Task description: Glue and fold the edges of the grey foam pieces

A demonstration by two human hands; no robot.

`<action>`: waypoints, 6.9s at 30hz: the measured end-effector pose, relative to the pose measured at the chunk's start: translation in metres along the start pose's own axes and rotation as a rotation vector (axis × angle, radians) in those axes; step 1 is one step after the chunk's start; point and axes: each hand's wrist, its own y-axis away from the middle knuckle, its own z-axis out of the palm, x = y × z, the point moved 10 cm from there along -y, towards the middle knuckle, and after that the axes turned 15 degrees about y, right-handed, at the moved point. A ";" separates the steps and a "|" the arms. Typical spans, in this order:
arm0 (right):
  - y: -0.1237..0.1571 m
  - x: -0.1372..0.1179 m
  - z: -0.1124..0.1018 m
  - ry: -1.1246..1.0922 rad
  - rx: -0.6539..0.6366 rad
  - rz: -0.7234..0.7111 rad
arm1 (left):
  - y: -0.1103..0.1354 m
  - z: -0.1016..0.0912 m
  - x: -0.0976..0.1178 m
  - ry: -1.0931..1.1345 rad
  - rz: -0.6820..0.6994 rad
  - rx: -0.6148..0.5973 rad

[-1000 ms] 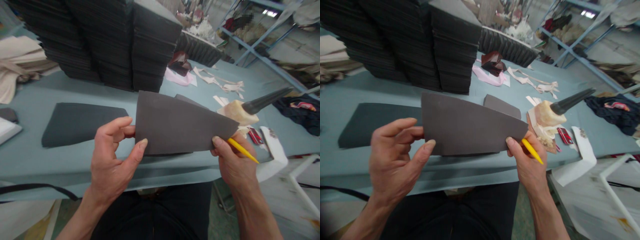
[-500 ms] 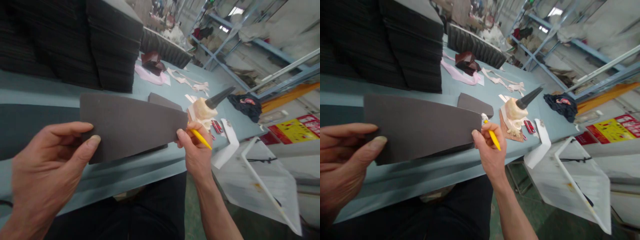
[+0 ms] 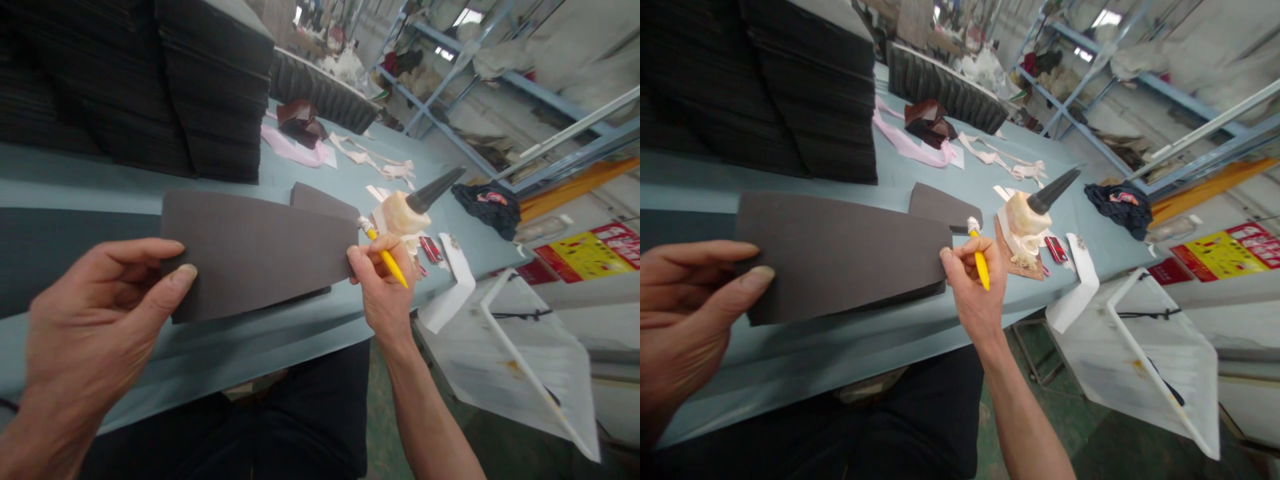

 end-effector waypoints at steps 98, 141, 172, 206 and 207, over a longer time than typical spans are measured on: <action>-0.018 0.073 0.026 0.184 -0.213 -0.128 | -0.025 0.048 -0.020 -0.132 0.055 -0.362; -0.018 0.079 0.019 0.144 -0.105 -0.120 | -0.019 0.052 -0.017 -0.044 0.128 -0.394; -0.013 0.084 0.024 0.154 -0.162 -0.091 | -0.016 0.049 -0.019 -0.088 0.154 -0.381; -0.014 0.084 0.023 0.102 -0.160 -0.042 | -0.014 0.049 -0.022 -0.041 0.140 -0.373; -0.013 0.081 0.023 0.093 -0.154 -0.050 | -0.014 0.049 -0.022 -0.041 0.144 -0.375</action>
